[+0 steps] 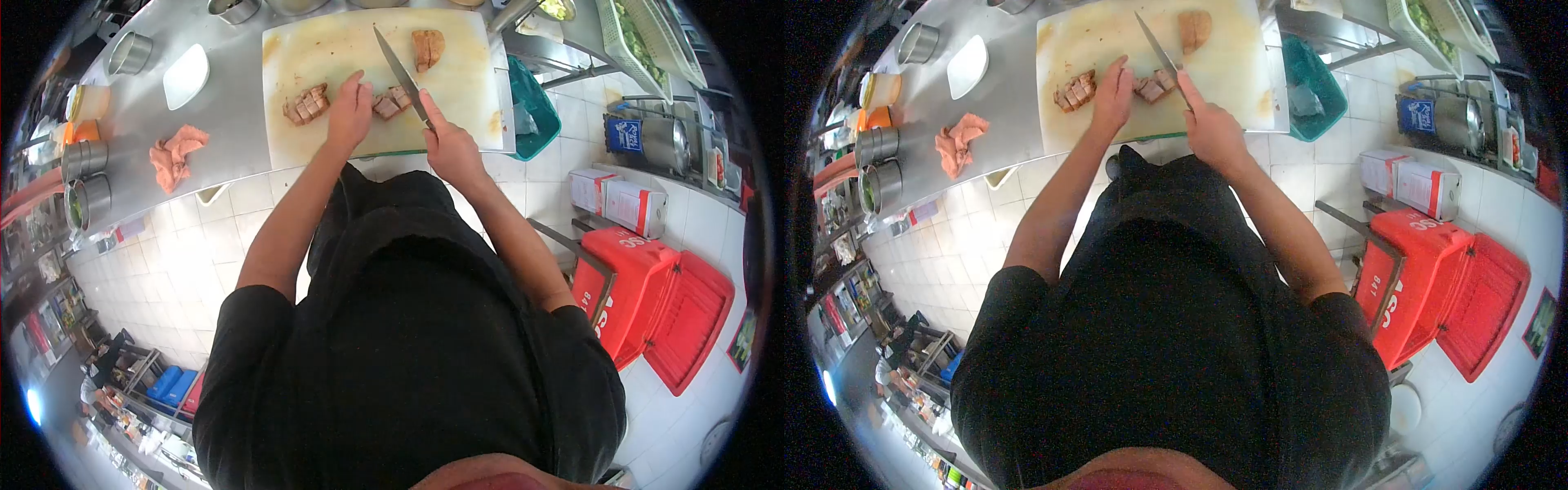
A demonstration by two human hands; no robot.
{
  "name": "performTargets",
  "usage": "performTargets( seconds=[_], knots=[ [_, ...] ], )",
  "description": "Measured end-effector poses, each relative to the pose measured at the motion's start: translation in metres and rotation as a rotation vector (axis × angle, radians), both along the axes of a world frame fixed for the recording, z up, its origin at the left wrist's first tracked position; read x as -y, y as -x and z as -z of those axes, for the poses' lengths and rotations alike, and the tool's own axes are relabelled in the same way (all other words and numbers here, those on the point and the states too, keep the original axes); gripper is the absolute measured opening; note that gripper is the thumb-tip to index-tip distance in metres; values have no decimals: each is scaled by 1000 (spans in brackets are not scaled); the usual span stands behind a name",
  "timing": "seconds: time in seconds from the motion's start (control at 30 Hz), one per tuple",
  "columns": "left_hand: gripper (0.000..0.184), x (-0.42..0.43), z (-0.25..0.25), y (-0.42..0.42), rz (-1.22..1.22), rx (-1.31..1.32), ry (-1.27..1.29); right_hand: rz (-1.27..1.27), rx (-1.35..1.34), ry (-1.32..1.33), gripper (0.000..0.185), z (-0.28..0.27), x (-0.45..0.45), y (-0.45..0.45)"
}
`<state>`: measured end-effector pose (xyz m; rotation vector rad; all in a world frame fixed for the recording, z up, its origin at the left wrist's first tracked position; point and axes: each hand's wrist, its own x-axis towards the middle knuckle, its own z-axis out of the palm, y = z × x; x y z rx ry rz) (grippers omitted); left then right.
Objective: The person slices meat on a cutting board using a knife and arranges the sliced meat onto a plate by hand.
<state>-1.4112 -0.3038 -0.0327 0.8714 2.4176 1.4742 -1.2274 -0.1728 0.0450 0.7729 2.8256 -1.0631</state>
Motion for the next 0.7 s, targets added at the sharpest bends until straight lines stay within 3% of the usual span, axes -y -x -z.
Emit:
performTargets(
  seconds=[0.27, 0.5, 0.7],
  knots=[
    [46, -11, -8, -8, 53, 183, -60, -37, 16, -41, 72, 3, 2, 1],
    [44, -11, -11, 16, 85, -92, -85, -63, 109, -51, 75, 2, 1, 4],
    [43, -67, -74, 62, 176, -520, -207, -69, 130, -58, 76, 1, 1, 11]
  ],
)
